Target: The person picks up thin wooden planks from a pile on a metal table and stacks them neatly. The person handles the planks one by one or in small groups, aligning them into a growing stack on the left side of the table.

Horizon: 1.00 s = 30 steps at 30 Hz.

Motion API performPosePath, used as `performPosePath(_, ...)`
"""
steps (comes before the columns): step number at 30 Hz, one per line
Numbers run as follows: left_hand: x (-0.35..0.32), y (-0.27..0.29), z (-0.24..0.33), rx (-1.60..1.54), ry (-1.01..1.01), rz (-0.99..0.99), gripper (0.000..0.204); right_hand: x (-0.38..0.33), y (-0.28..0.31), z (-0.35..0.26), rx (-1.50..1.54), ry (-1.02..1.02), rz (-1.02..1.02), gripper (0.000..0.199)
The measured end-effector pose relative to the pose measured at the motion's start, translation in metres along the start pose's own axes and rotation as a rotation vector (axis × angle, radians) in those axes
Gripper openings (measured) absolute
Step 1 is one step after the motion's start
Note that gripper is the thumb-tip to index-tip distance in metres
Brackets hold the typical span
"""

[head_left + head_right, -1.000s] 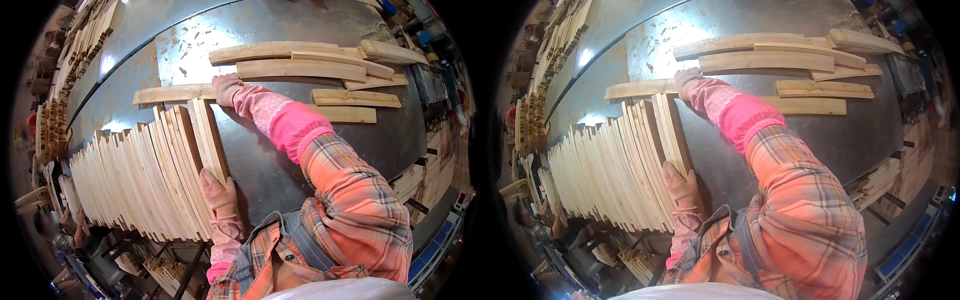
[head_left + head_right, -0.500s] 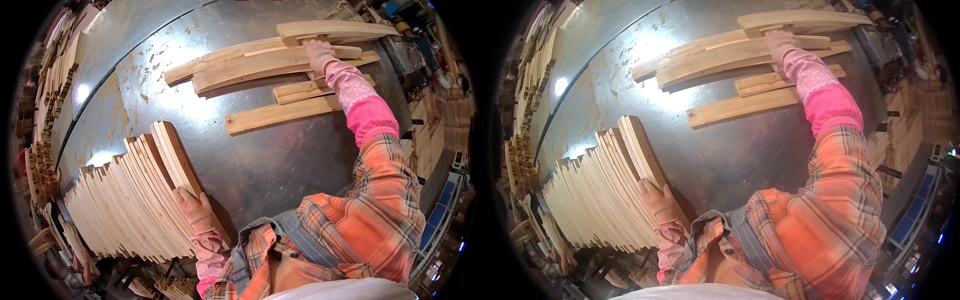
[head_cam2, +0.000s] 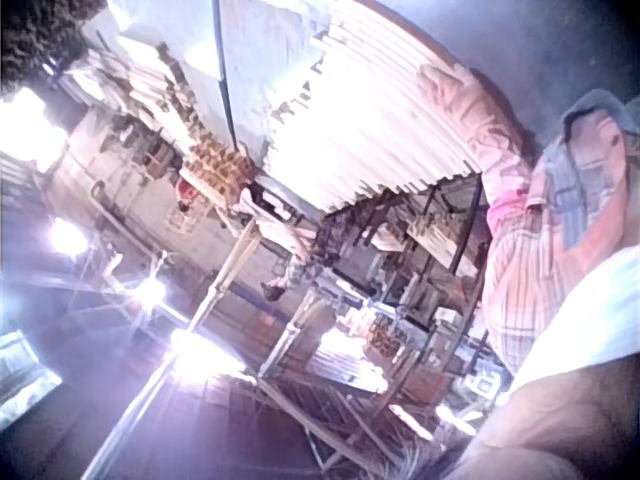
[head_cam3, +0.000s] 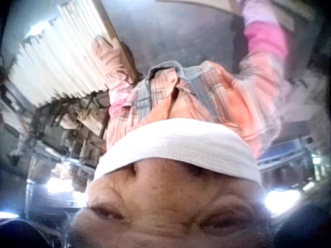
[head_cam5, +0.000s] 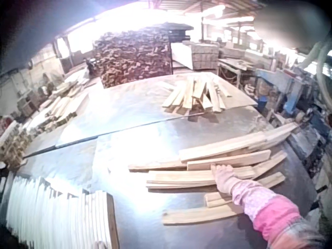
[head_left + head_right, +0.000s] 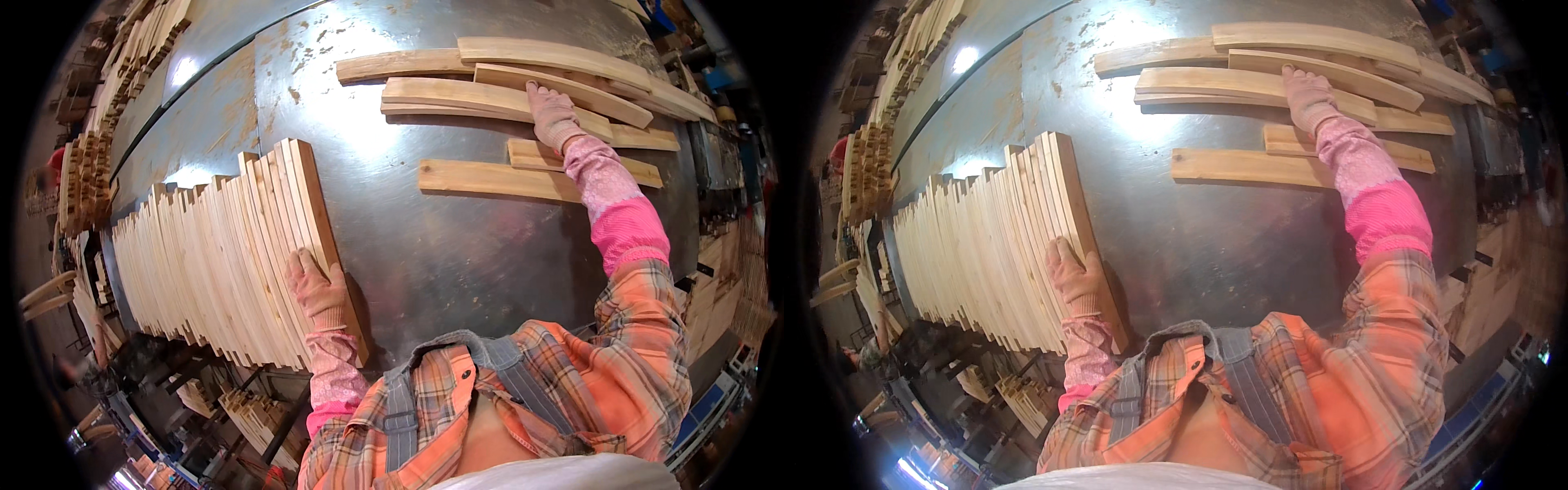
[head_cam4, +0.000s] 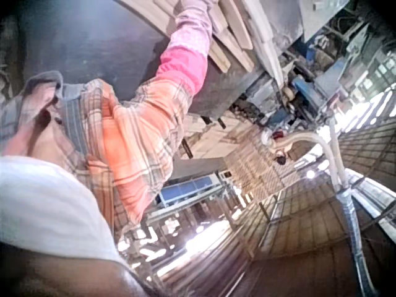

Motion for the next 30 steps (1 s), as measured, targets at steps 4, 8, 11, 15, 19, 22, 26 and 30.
performPosePath(4,0.002,-0.002,-0.002,-0.06,-0.011,0.041,0.072,0.0,0.018,-0.016,-0.059,0.1,-0.095,0.044)
performPosePath(8,-0.002,-0.003,-0.004,-0.094,-0.098,0.121,0.071,-0.055,0.043,-0.076,0.201,0.424,-0.239,0.039)
performPosePath(11,0.001,-0.002,-0.002,-0.068,-0.021,0.058,0.071,-0.123,0.039,-0.16,0.6,0.519,-0.505,0.034)
performPosePath(15,0.016,0.011,0.019,-0.178,0.009,0.034,0.08,-0.199,0.018,-0.293,0.755,0.58,-0.514,0.036)
performPosePath(19,0.033,0.016,0.041,-0.068,-0.026,-0.084,0.093,-0.201,0.013,-0.333,0.667,0.831,-0.572,0.051)
performPosePath(22,0.037,0.011,0.041,0.034,0.054,-0.165,0.092,-0.112,0.043,-0.26,0.47,0.723,-0.275,0.045)
performPosePath(26,0.034,0.012,0.044,-0.044,-0.062,0.016,0.084,0.039,0.098,-0.104,0.453,0.2,0.222,0.051)
performPosePath(30,0.035,0.014,0.047,0.007,-0.042,0.044,0.082,0.111,0.097,-0.027,0.124,0.156,0.126,0.079)
Point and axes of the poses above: each hand's wrist, its own x-axis towards the middle knuckle, its own y-axis out of the back of the hand, z = x × y, the point moved 4 cm from there along x, towards the middle knuckle, and after that the axes turned 9 degrees about -z, right-handed, at the moved point
